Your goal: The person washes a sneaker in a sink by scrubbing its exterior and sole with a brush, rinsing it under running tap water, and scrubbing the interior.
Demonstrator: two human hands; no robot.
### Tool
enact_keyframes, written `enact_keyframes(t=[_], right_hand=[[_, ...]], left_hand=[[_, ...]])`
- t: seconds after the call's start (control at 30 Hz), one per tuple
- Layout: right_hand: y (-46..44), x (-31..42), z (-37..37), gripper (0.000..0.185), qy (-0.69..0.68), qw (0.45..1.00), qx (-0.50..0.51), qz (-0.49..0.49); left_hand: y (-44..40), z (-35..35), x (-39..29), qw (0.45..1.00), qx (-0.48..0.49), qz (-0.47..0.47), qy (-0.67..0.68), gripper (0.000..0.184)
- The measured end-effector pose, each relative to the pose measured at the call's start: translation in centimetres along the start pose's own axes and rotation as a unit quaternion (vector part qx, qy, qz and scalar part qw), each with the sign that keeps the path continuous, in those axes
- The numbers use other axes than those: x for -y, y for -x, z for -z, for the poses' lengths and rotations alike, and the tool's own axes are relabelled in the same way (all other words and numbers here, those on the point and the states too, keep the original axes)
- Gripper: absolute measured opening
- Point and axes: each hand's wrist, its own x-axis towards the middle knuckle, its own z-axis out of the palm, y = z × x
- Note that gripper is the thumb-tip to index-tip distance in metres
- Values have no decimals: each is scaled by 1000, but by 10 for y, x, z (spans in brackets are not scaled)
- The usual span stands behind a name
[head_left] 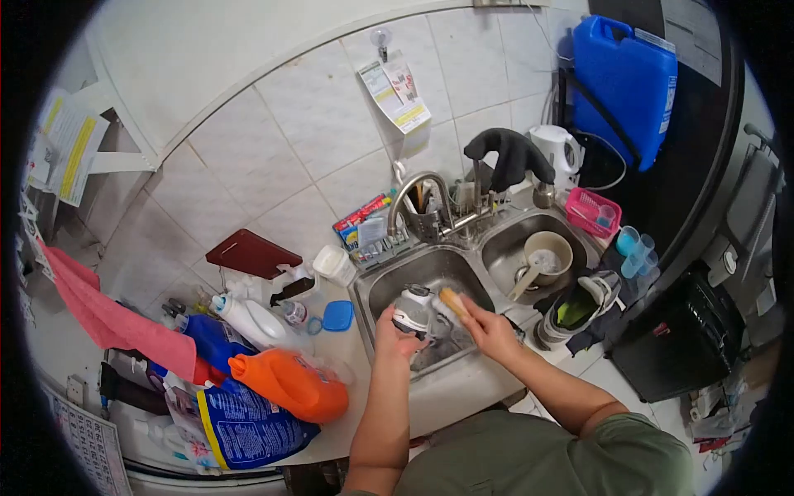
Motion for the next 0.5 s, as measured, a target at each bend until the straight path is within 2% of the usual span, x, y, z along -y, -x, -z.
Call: enact_keyframes(t=[0.03, 0.13, 0.17, 0.27, 0.3, 0.37, 0.43, 0.5], right_hand=[[-7, 8, 0, 44, -15, 999, -12, -31], [-39, -4, -16, 43, 227, 972, 33, -59], [-46, -23, -26, 45, 238, 966, 59, -84], [-28, -21, 5, 46, 337, 935, 41, 102], [-15, -6, 27, 45, 320, 942, 62, 83], [32, -9, 53, 48, 335, 937, 92, -25], [79, -19, 63, 53, 438, 893, 101, -18], [95, -34, 62, 57, 507, 855, 113, 4]], left_hand=[[-10, 6, 2, 999, 22, 5, -22, 40], [-15, 20, 14, 994, 81, 3, -70, 39], [-18, 26, 12, 995, 60, 27, -78, 38], [-8, 42, 13, 976, 72, 40, -204, 35], [-35, 71, 20, 974, 153, 19, -167, 30], [-38, 79, 30, 959, 102, -70, -255, 29], [-20, 71, 41, 936, 68, -139, -315, 26], [-23, 73, 45, 948, 100, -150, -263, 28]])
